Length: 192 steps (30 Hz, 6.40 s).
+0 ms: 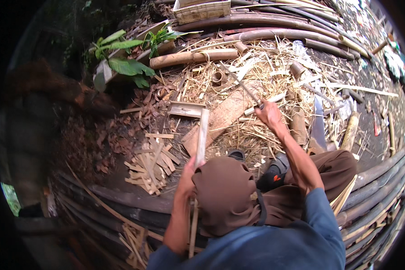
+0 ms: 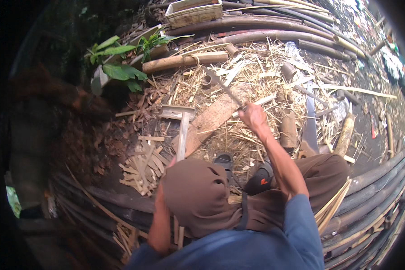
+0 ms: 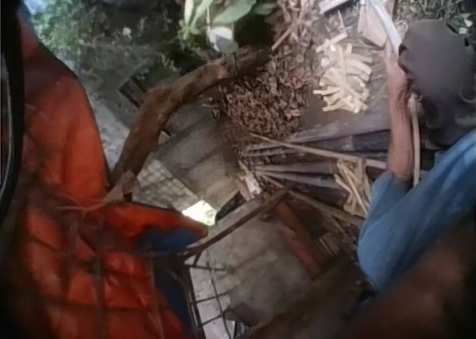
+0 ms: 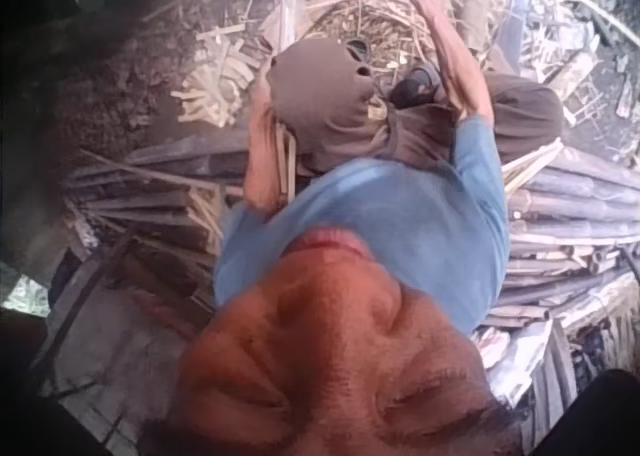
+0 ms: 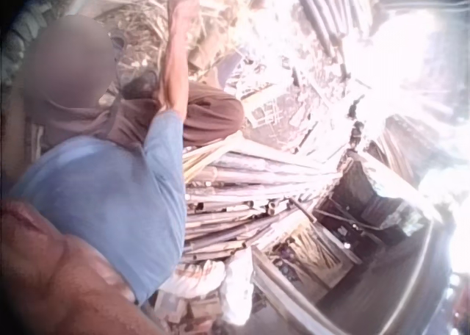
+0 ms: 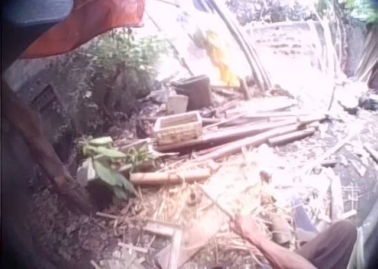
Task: The person sits on the ground and uses a machete to split small pieces of wood into thin strips. They repeatedly strike the wood, adjust the pieces, and collect the resulting slivers.
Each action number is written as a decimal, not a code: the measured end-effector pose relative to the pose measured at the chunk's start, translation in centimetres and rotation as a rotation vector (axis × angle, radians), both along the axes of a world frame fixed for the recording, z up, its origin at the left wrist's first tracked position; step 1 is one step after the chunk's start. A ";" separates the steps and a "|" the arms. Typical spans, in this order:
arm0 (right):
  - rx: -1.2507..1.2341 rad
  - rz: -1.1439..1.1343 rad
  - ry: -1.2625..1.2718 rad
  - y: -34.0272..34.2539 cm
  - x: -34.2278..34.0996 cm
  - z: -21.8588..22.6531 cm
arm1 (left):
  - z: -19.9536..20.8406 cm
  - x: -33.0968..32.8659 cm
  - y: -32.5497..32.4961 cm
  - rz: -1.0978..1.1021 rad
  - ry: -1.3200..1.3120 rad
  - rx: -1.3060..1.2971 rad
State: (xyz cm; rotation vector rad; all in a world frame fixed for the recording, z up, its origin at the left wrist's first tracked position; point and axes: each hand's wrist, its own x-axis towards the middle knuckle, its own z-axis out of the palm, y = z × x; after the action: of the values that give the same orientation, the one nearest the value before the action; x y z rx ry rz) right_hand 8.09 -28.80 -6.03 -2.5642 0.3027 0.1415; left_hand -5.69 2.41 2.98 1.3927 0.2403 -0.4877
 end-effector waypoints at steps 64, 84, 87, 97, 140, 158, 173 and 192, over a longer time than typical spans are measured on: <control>-0.035 0.443 -0.165 8.0 -6.4 4.5 | -0.4 4.9 -1.9 -0.156 0.071 -0.122; 0.686 -0.208 -0.042 4.7 -11.6 -1.9 | -4.8 13.3 -4.9 0.182 -0.538 -0.016; 0.774 -0.191 0.002 5.6 -12.7 -2.1 | -7.3 15.7 -5.3 0.234 -0.554 -0.060; 1.086 -0.352 0.138 3.8 -14.5 -3.0 | -8.9 16.8 -5.0 0.346 -0.273 -0.131; 1.209 -0.158 0.191 9.0 -6.4 2.4 | -13.3 14.4 -8.8 -0.186 -0.736 0.330; 1.177 -0.098 0.138 9.2 -6.0 2.8 | -12.2 14.4 -9.1 -0.145 -0.658 0.337; 0.838 -0.014 -0.082 9.5 -5.6 3.9 | -11.7 14.8 -9.0 -0.198 -0.671 0.368; 0.677 0.021 -0.179 10.2 -5.9 4.8 | -12.8 14.6 -8.8 -0.114 -0.878 0.398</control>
State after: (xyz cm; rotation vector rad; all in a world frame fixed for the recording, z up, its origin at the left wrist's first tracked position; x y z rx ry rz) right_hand 2.15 -18.57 -1.27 -1.8923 0.1273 0.0134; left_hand 8.89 -6.42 -9.83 1.8846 -0.4831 0.1218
